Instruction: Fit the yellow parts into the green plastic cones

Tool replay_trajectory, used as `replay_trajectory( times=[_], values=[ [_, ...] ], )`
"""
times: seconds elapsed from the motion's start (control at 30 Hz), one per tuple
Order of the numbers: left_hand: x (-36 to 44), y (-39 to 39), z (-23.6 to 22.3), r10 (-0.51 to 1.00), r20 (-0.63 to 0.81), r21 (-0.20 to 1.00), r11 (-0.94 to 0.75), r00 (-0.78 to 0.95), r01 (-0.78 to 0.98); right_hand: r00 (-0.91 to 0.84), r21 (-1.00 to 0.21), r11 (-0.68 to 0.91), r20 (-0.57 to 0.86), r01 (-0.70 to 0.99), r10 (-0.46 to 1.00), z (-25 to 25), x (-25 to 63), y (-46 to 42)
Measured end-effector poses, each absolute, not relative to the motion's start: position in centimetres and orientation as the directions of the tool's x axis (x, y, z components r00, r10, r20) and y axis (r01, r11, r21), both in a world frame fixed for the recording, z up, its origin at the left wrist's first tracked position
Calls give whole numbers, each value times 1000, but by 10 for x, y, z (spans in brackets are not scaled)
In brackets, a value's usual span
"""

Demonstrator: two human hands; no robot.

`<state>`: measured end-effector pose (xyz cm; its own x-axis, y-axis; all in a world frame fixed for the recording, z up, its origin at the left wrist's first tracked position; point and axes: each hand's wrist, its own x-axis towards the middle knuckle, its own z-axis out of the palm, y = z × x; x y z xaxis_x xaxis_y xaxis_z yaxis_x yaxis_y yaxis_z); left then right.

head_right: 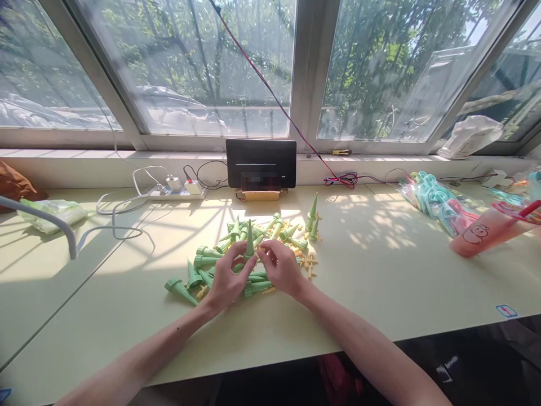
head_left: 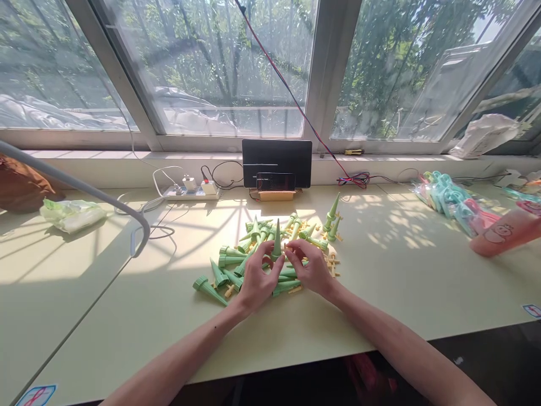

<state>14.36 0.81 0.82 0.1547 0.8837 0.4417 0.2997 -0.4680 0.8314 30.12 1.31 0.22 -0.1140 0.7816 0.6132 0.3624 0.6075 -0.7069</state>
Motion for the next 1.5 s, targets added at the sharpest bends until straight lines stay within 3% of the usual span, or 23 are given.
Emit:
replay_trajectory(
  times=[0.63,1.0,1.5],
  values=[
    [142,7,4,875,454,797,-483,167,364,-135,-712,563,564,420,815,-4,305,20],
    [142,10,8,908,400,864,-419,124,279,-137,-723,589,583,362,801,0,303,15],
    [139,10,14,923,333,916,-366,194,165,-179,-726,591,567,353,804,-4,304,16]
  ],
)
